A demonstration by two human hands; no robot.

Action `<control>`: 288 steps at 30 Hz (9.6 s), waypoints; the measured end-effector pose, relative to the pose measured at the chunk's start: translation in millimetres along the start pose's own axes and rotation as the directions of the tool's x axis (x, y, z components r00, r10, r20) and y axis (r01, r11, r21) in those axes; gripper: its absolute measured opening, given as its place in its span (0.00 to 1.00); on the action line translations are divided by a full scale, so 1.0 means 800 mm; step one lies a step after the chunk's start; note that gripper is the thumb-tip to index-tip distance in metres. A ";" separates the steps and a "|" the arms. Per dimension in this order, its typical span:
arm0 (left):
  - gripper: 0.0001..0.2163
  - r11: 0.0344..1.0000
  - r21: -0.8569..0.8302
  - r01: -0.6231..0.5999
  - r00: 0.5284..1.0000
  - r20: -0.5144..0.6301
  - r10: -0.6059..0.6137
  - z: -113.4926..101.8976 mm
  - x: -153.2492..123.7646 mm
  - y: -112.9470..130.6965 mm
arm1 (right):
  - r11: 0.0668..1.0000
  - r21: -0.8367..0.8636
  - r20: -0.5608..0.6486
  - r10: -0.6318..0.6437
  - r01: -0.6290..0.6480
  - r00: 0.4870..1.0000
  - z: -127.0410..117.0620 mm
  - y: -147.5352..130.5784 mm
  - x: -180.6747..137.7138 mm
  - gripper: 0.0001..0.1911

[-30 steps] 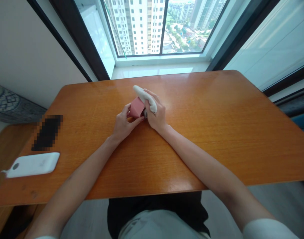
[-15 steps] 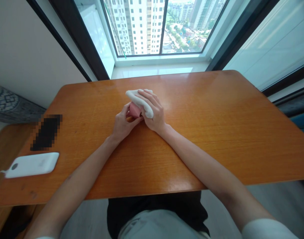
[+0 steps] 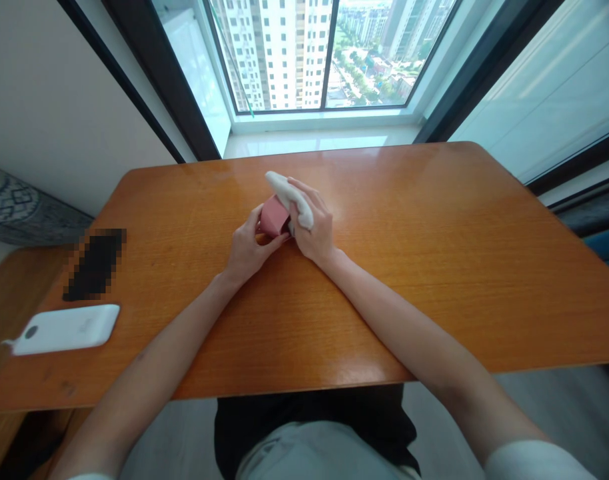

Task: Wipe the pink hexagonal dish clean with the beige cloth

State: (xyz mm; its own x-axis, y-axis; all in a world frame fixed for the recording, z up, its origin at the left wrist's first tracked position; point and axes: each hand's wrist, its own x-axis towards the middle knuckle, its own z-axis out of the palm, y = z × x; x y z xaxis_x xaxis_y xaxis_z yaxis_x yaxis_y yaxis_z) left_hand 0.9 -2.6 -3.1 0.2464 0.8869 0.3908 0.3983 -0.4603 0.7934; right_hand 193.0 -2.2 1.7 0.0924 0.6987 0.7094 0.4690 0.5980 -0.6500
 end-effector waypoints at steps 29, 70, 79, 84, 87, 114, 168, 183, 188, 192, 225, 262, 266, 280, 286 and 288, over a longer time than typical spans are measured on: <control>0.32 1.000 -0.009 -0.008 1.000 -0.017 0.008 0.006 0.001 0.008 | 0.871 0.186 -0.116 0.480 -0.455 0.870 0.005 0.017 -0.001 0.31; 0.26 0.997 -0.068 0.034 0.999 0.017 -0.033 0.003 0.001 0.002 | 0.978 -0.015 0.133 -0.202 0.206 0.970 -0.009 -0.007 0.001 0.20; 0.36 0.998 -0.048 0.046 0.999 0.012 -0.046 -0.001 0.002 0.008 | 0.976 0.083 -0.054 0.207 -0.203 0.977 -0.002 0.008 0.004 0.28; 0.25 0.999 -0.033 0.038 0.999 0.000 -0.038 0.001 0.001 -0.001 | 0.966 -0.067 0.189 -0.232 0.248 0.954 -0.008 -0.006 0.003 0.22; 0.33 0.998 -0.031 0.051 0.999 -0.005 -0.051 0.002 0.001 0.005 | 0.999 0.020 0.018 0.025 -0.026 1.000 0.001 0.005 0.004 0.24; 0.31 0.998 -0.060 -0.005 0.994 0.106 0.011 0.005 -0.001 -0.001 | 0.950 0.146 -0.082 0.291 -0.278 0.953 -0.001 0.010 0.002 0.27; 0.33 0.995 -0.098 -0.024 0.999 -0.028 0.021 0.004 0.003 -0.001 | 0.968 0.103 -0.035 0.233 -0.228 0.972 0.002 0.011 0.005 0.27; 0.29 0.998 -0.065 -0.010 1.000 -0.028 0.008 0.004 0.002 -0.005 | 0.999 0.052 0.037 0.002 -0.004 0.999 0.001 0.005 0.004 0.24; 0.34 0.997 -0.068 -0.028 1.000 -0.001 0.028 0.002 0.003 0.007 | 0.863 0.174 -0.072 0.491 -0.474 0.868 0.005 0.012 0.004 0.32; 0.27 0.995 -0.096 0.013 1.000 -0.009 -0.014 0.002 0.001 -0.007 | 0.997 0.018 0.084 -0.076 0.075 0.994 -0.004 -0.006 0.002 0.23; 0.21 0.995 -0.093 0.032 0.999 -0.029 -0.035 0.006 0.001 -0.017 | 0.954 -0.013 0.220 -0.290 0.300 0.932 -0.010 -0.015 0.006 0.21; 0.33 0.989 -0.150 -0.008 1.000 0.014 0.010 0.007 0.003 -0.001 | 0.894 0.160 -0.078 0.434 -0.418 0.898 0.002 0.020 0.005 0.31; 0.33 0.995 -0.095 -0.026 0.997 0.071 0.032 0.007 0.000 -0.005 | 0.847 0.209 -0.109 0.517 -0.489 0.849 0.002 0.022 0.004 0.31; 0.25 0.992 -0.014 -0.122 0.992 -0.020 0.122 0.002 0.001 0.002 | 0.931 -0.223 0.137 -0.262 0.288 0.955 -0.013 0.001 0.003 0.25; 0.25 0.995 -0.096 -0.032 0.999 -0.007 0.032 0.002 0.001 0.005 | 0.982 -0.102 0.078 -0.151 0.158 0.986 -0.003 -0.004 0.003 0.23; 0.29 0.992 -0.117 -0.038 0.999 -0.008 0.037 0.004 0.001 0.007 | 0.997 0.020 -0.031 0.073 -0.072 0.997 0.004 0.002 0.003 0.25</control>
State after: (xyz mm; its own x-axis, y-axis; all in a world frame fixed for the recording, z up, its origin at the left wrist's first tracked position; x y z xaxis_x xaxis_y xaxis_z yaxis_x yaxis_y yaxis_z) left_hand 5.9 -4.5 0.6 0.2543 0.8695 0.4235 0.2829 -0.4856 0.8271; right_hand 191.3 1.5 1.6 0.1534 0.7279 0.6683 0.4431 0.5538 -0.7049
